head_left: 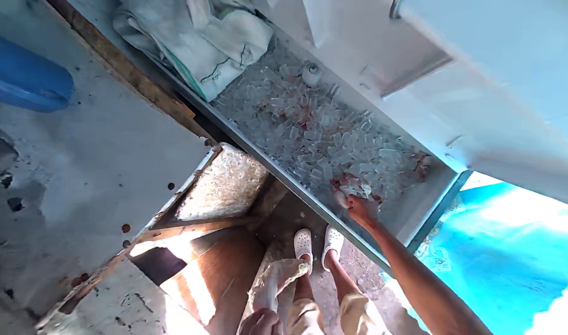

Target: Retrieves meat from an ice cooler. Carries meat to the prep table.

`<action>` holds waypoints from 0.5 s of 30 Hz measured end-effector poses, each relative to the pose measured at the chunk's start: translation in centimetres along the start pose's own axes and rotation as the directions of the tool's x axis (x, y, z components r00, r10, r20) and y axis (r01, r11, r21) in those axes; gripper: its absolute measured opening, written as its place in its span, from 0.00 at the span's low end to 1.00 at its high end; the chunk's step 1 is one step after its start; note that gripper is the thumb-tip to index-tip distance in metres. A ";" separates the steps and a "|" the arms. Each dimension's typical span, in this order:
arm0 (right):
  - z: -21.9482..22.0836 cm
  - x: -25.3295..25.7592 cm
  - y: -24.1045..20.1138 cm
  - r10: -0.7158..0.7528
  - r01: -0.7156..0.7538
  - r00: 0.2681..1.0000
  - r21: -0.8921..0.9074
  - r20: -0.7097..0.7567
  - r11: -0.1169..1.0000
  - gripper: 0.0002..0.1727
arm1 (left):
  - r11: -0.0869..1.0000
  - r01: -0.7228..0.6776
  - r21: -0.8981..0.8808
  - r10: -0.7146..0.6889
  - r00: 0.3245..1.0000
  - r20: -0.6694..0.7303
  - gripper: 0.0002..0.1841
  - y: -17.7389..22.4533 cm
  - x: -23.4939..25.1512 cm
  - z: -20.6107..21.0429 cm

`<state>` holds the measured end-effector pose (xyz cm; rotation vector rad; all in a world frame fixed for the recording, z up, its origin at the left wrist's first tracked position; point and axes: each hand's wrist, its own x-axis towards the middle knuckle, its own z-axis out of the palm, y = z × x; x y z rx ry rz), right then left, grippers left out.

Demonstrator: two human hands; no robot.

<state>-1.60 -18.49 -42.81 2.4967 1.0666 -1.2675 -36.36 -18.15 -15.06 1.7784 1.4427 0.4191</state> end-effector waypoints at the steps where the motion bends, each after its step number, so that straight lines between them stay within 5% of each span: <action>1: -1.1 -1.6 -0.2 -0.055 0.055 0.998 0.005 -0.011 0.998 0.16 | 0.999 0.036 -0.026 -0.035 0.999 0.030 0.08 0.0 0.3 -0.3; 6: -4.5 -15.6 -1.8 -0.311 0.310 0.948 -0.025 -0.069 0.950 0.13 | 0.981 0.136 -0.139 -0.100 0.967 0.236 0.09 0.5 2.2 -1.2; 10: -6.7 -27.4 -4.1 -0.472 0.464 0.879 -0.110 -0.061 0.879 0.09 | 0.985 -0.135 0.105 0.095 0.944 0.317 0.11 4.5 3.4 -2.1; 15: -7.5 -37.6 -4.9 -0.644 0.617 0.765 -0.251 -0.031 0.746 0.03 | 0.832 -0.477 0.283 0.290 0.809 0.511 0.13 9.7 2.6 -2.2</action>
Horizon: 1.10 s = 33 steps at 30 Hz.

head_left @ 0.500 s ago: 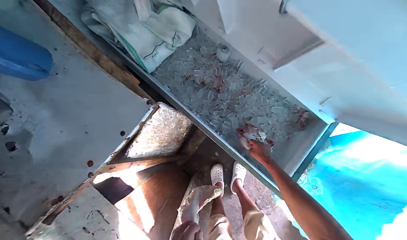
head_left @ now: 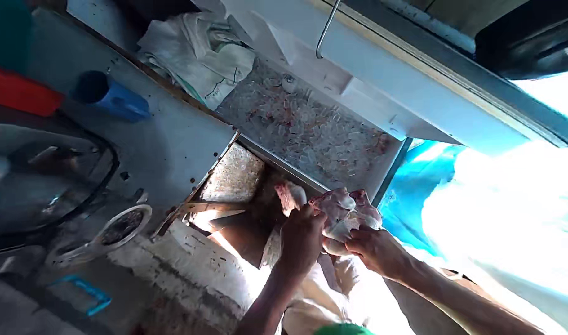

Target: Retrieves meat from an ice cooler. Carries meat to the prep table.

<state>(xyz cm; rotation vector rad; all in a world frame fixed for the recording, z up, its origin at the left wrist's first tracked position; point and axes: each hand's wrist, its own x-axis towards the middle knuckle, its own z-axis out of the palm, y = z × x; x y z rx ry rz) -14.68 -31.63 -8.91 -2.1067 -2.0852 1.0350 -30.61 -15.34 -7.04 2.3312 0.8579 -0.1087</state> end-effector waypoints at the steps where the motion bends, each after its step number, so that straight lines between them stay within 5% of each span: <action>1: -0.2 -1.4 -0.9 -0.031 0.031 0.999 -0.011 -0.018 0.999 0.04 | 0.998 -0.055 0.030 0.054 0.998 0.033 0.13 0.5 -0.3 0.1; 6: -1.7 -7.3 -4.4 -0.059 0.059 0.998 0.004 -0.001 0.998 0.07 | 0.987 -0.160 -0.009 0.151 0.913 0.380 0.15 4.2 -2.1 -0.6; 9: -0.9 -10.7 -5.1 -0.132 0.130 0.983 -0.025 -0.128 0.991 0.07 | 0.966 -0.235 -0.105 0.257 0.907 0.335 0.14 5.6 -4.5 1.4; 21: 5.5 -28.1 -6.8 0.027 -0.027 1.000 0.080 0.004 0.996 0.14 | 0.950 -0.312 -0.015 0.296 0.882 0.366 0.21 17.8 -15.5 11.1; 24: 7.7 -33.3 -6.8 0.064 -0.061 0.997 0.078 -0.043 0.995 0.12 | 0.921 -0.385 -0.053 0.387 0.896 0.218 0.19 19.6 -16.9 15.2; 26: 9.0 -36.3 -6.6 0.094 -0.088 0.994 0.092 -0.062 0.992 0.11 | 0.905 -0.426 -0.012 0.414 0.874 0.254 0.16 21.4 -17.1 17.1; 29: 10.6 -40.3 -5.9 0.164 -0.155 0.985 0.142 -0.055 0.978 0.11 | 0.924 -0.359 0.130 0.256 0.836 0.485 0.18 25.3 -16.1 18.6; 33: 12.9 -44.7 -4.8 0.302 -0.287 0.952 0.204 -0.043 0.936 0.10 | 0.915 -0.363 0.174 0.226 0.821 0.524 0.17 28.0 -15.1 21.2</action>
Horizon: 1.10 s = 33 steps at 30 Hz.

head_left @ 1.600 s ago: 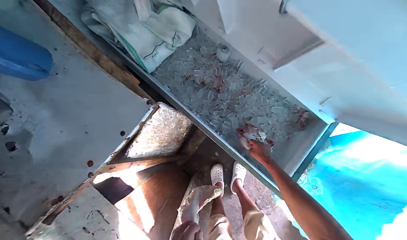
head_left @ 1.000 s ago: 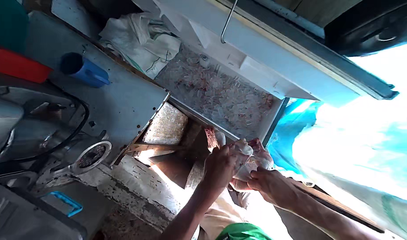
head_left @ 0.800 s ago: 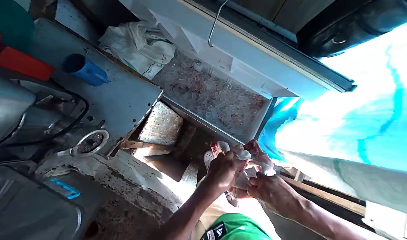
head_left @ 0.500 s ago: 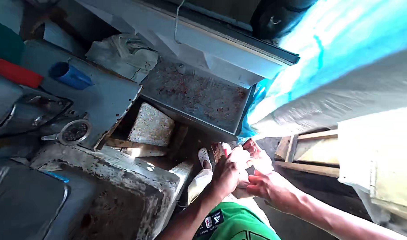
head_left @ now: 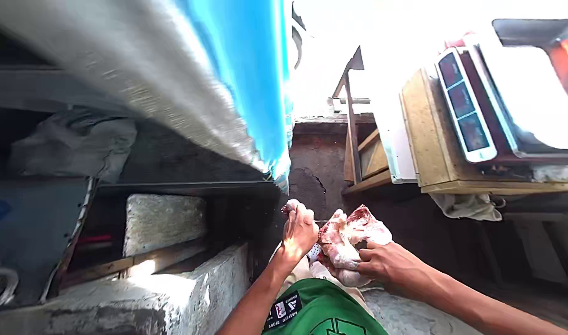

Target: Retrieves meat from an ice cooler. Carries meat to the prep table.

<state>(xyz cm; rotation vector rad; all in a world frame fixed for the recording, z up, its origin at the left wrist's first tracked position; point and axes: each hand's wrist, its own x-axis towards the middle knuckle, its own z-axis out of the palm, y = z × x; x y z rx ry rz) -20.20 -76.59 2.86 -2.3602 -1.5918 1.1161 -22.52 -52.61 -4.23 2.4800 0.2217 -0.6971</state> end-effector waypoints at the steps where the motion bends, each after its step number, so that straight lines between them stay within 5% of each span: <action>1: 0.3 -0.7 0.7 0.047 -0.047 0.999 0.027 0.017 0.999 0.11 | 1.000 -0.022 0.005 0.022 0.999 0.033 0.17 0.5 0.7 0.0; 5: 1.9 -2.6 3.4 0.230 -0.230 0.973 0.151 0.016 0.961 0.12 | 0.991 -0.132 -0.005 0.127 0.943 0.306 0.18 2.8 3.3 -0.5; 11: 4.0 -4.9 7.8 0.417 -0.400 0.909 0.271 -0.005 0.876 0.06 | 0.923 -0.339 0.180 0.226 0.858 0.461 0.17 6.7 6.5 -0.5; 20: 7.0 -11.4 10.2 0.587 -0.551 0.809 0.358 0.010 0.754 0.04 | 0.840 -0.278 0.466 0.084 0.915 0.394 0.19 4.2 15.8 1.6; 27: 10.3 -14.4 13.4 0.619 -0.537 0.785 0.465 -0.032 0.704 0.03 | 0.984 -0.134 0.120 0.094 0.951 0.293 0.16 3.9 21.5 -1.1; 33: 10.3 -11.6 15.4 0.617 -0.530 0.786 0.560 0.041 0.637 0.05 | 0.988 -0.089 -0.129 0.108 0.983 0.146 0.09 5.7 24.9 -3.7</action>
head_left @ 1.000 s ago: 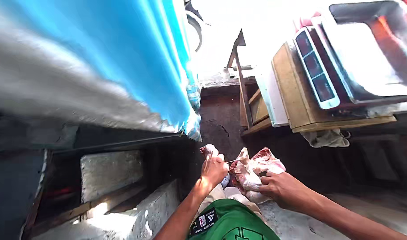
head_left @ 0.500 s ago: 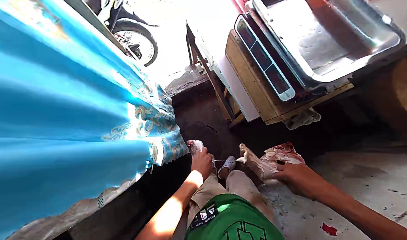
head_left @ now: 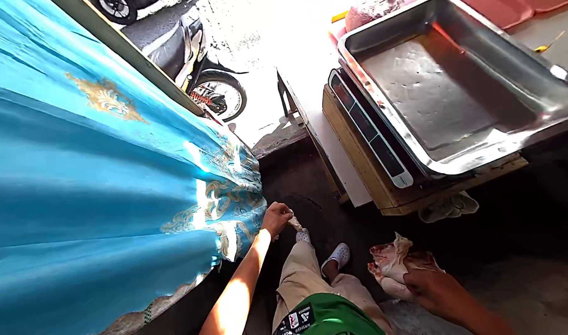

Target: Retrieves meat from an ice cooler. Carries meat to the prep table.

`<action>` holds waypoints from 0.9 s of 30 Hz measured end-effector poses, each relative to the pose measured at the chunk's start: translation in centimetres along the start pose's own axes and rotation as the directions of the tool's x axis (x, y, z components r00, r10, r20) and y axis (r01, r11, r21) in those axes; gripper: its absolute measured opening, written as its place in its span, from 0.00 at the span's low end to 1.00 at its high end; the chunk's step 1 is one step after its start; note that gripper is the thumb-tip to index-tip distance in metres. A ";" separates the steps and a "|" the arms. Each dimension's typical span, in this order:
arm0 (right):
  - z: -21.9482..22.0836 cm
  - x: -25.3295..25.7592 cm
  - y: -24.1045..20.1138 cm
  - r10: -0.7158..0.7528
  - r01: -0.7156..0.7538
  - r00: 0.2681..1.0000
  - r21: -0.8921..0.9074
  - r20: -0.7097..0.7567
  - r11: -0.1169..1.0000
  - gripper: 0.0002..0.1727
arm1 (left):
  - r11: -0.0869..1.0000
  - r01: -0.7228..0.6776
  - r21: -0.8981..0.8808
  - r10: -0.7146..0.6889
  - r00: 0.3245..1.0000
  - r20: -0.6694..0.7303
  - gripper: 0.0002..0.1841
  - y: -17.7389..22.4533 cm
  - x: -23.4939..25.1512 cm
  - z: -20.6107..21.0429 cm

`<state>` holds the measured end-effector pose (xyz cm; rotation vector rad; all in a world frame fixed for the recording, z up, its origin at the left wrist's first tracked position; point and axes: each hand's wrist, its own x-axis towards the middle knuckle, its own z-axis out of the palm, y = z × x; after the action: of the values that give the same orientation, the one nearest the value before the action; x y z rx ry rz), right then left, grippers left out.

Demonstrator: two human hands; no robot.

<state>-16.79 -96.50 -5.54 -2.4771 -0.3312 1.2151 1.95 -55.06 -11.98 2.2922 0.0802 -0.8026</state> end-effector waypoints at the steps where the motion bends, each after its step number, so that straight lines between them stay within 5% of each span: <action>1: 0.0 0.6 -0.3 0.003 -0.002 1.000 0.023 -0.004 1.000 0.05 | 1.000 -0.022 0.011 0.022 0.999 0.030 0.08 0.4 0.6 -0.7; 4: -0.4 2.9 -1.6 0.033 -0.033 0.999 0.058 -0.007 0.998 0.06 | 0.976 -0.121 0.180 0.095 0.984 0.148 0.19 1.3 3.2 -2.7; 7: -0.9 5.9 -3.7 0.043 -0.041 0.999 0.069 -0.018 0.997 0.07 | 0.933 -0.202 0.298 0.172 0.977 0.124 0.26 1.1 6.1 -5.0; 14: -5.7 13.8 -10.4 0.080 -0.061 0.995 0.257 -0.062 0.964 0.08 | 0.941 -0.335 -0.045 0.334 0.942 -0.015 0.37 1.9 11.1 -15.8; 19: -9.7 19.3 -14.4 0.066 -0.031 0.991 0.272 -0.120 0.962 0.09 | 0.870 -0.486 -0.085 0.484 0.874 -0.038 0.29 2.0 14.0 -20.8; 24: -14.0 22.8 -17.8 0.117 -0.052 0.977 0.338 -0.177 0.940 0.09 | 0.800 -0.591 0.100 0.578 0.716 -0.392 0.21 2.7 16.0 -24.4; 27: -14.6 23.6 -18.8 0.134 -0.030 0.966 0.415 -0.223 0.910 0.08 | 0.798 -0.567 0.205 0.592 0.671 -0.446 0.17 2.7 17.0 -26.2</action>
<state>8.13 -74.07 -6.27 -2.2506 0.0919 0.8795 30.19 -43.19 -5.28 2.3024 -0.4370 0.1274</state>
